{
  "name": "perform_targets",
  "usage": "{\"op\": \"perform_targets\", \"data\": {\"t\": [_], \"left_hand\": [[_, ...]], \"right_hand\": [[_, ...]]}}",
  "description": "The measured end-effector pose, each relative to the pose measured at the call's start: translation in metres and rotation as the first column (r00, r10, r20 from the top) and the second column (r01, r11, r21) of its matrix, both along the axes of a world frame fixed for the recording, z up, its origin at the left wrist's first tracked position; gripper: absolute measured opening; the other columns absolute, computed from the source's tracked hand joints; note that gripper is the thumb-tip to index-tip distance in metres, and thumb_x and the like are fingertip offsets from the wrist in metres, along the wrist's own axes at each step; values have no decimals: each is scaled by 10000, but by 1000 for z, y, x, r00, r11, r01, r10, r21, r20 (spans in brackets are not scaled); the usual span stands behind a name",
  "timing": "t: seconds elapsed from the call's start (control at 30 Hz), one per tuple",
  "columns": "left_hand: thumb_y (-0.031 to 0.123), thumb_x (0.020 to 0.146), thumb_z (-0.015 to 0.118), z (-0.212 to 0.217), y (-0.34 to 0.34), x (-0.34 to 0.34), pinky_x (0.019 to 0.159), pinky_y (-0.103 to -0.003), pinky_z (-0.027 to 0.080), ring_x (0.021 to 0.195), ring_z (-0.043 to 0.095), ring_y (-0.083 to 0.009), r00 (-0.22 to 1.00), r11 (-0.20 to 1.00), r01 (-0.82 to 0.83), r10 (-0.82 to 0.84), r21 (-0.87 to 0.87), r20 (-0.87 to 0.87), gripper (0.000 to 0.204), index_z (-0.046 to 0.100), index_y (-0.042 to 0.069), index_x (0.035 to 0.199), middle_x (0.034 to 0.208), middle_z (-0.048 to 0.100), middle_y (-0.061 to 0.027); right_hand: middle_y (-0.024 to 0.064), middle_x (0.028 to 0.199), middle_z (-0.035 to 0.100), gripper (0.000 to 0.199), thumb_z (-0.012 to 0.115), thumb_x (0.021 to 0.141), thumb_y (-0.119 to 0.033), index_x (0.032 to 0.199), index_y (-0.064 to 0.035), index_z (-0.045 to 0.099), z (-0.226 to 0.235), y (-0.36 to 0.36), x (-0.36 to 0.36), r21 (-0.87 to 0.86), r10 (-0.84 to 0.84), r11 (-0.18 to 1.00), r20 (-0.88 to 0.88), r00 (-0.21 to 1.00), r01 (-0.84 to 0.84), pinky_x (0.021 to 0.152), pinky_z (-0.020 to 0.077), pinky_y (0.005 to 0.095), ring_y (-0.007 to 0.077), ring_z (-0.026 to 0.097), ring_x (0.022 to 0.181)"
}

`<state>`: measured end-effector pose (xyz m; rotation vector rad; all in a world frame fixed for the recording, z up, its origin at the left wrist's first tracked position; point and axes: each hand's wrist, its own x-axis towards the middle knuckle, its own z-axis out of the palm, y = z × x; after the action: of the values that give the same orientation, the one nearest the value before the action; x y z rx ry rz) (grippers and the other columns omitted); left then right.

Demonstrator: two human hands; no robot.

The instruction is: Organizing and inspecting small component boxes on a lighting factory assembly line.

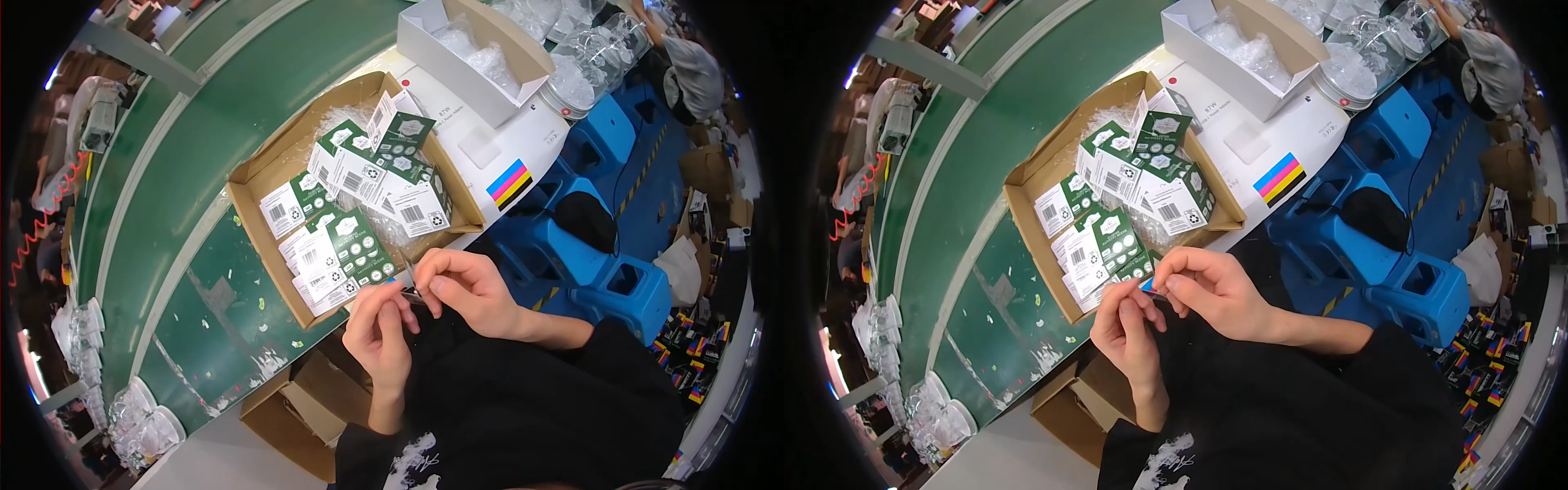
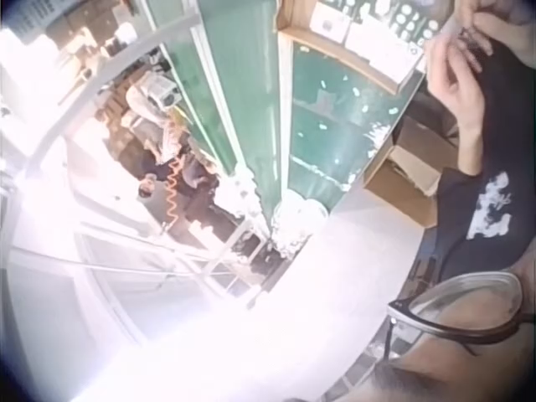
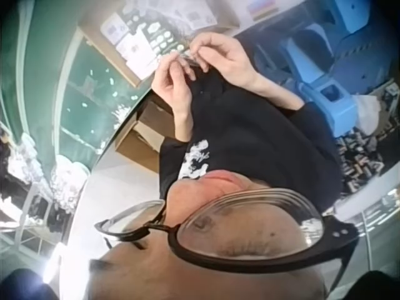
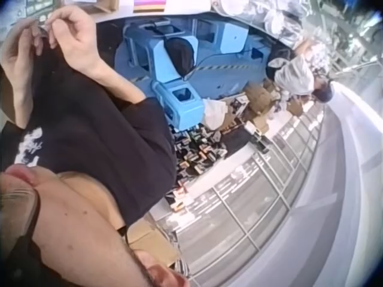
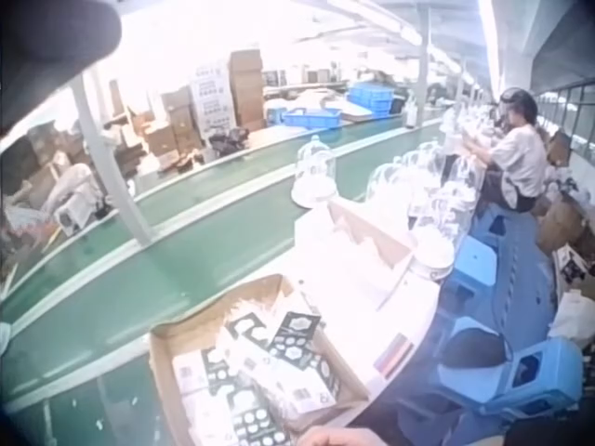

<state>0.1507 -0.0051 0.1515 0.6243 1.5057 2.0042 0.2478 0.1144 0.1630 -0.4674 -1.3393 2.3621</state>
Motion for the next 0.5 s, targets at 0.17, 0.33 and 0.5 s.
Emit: {"op": "perform_targets", "data": {"t": [0.17,0.33,0.5], "left_hand": [[-53,935,527,-1,4,-1,620,-229,497,713,593,-130,990,996,-36,25,-80,-140,188,628,-61,1094,921,605,-123],[-90,900,572,0,4,2,701,-255,541,771,630,-153,1000,1000,-9,9,6,7,305,536,-67,1203,915,642,-136],[-98,864,629,-2,1,1,754,-281,557,809,664,-175,995,999,20,-25,-50,-97,370,502,-69,1210,899,670,-154]], "right_hand": [[97,969,564,118,500,959,4,1020,54,588,-1,2,-2,50,14,999,24,1000,-15,641,483,235,109,553,734],[99,934,598,93,559,945,-3,995,61,604,3,1,-2,46,-50,998,55,997,48,646,494,231,113,579,736],[65,952,612,105,563,957,-27,1032,33,605,-7,5,1,142,-31,989,15,999,29,696,508,217,88,592,783]]}}
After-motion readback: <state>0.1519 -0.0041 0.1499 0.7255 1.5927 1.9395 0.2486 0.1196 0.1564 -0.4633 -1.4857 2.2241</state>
